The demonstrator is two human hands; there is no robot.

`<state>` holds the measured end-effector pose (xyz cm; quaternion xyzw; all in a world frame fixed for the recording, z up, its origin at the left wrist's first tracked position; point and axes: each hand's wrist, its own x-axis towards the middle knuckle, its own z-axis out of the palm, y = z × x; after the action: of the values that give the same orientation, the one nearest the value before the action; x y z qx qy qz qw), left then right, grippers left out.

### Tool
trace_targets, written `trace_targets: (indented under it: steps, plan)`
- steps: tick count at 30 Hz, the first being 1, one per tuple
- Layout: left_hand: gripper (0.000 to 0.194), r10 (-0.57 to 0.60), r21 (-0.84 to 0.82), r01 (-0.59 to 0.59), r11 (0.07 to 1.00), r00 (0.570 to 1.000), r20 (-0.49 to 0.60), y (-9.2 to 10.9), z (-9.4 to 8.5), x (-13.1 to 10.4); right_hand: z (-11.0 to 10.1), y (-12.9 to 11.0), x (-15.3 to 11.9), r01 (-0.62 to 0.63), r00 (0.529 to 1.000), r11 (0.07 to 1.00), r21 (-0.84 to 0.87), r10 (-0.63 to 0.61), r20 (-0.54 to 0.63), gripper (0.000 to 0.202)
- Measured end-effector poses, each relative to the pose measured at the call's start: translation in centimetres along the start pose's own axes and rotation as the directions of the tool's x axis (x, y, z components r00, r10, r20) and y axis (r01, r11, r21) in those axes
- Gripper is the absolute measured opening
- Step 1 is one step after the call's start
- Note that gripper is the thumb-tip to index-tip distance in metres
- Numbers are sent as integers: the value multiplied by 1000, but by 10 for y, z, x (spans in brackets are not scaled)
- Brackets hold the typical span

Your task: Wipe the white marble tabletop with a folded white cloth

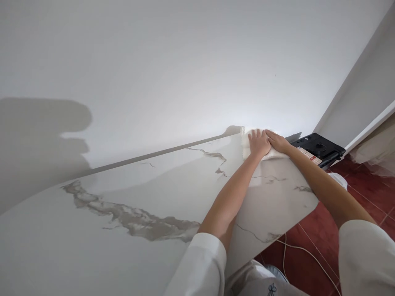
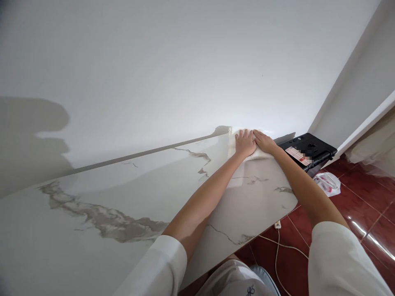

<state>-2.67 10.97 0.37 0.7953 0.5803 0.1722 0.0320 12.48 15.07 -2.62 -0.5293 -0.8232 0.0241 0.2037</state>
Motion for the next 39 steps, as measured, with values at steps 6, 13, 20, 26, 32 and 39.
trace_targets:
  steps: [6, 13, 20, 26, 32, 39]
  plan:
    - [55, 53, -21, -53, 998, 998, -25, 24, 1, -29, -8, 2, -46, 10, 999, 997, -75, -13, -35, 56]
    - [55, 78, -38, -79, 996, 997, -23, 46, -4, -65, -26, -12, -89, 34, 998, 992, -125, -40, -48, 54]
    - [55, 107, -67, -107, 992, 994, 0, 67, -10, -102, -38, -24, -132, 56, 995, 989, -135, -67, -77, 54]
    - [55, 111, -35, -110, 993, 994, 7, 71, -19, -138, -38, -46, -161, 94, 989, 975, -204, -115, -92, 53]
    - [56, 59, -12, -59, 998, 998, 19, 56, -35, -180, -30, -93, -177, 100, 985, 973, -210, -127, -121, 53]
    - [56, 4, 0, -4, 1000, 999, 36, 37, -52, -223, -25, -153, -193, 60, 990, 973, -223, -88, -115, 53]
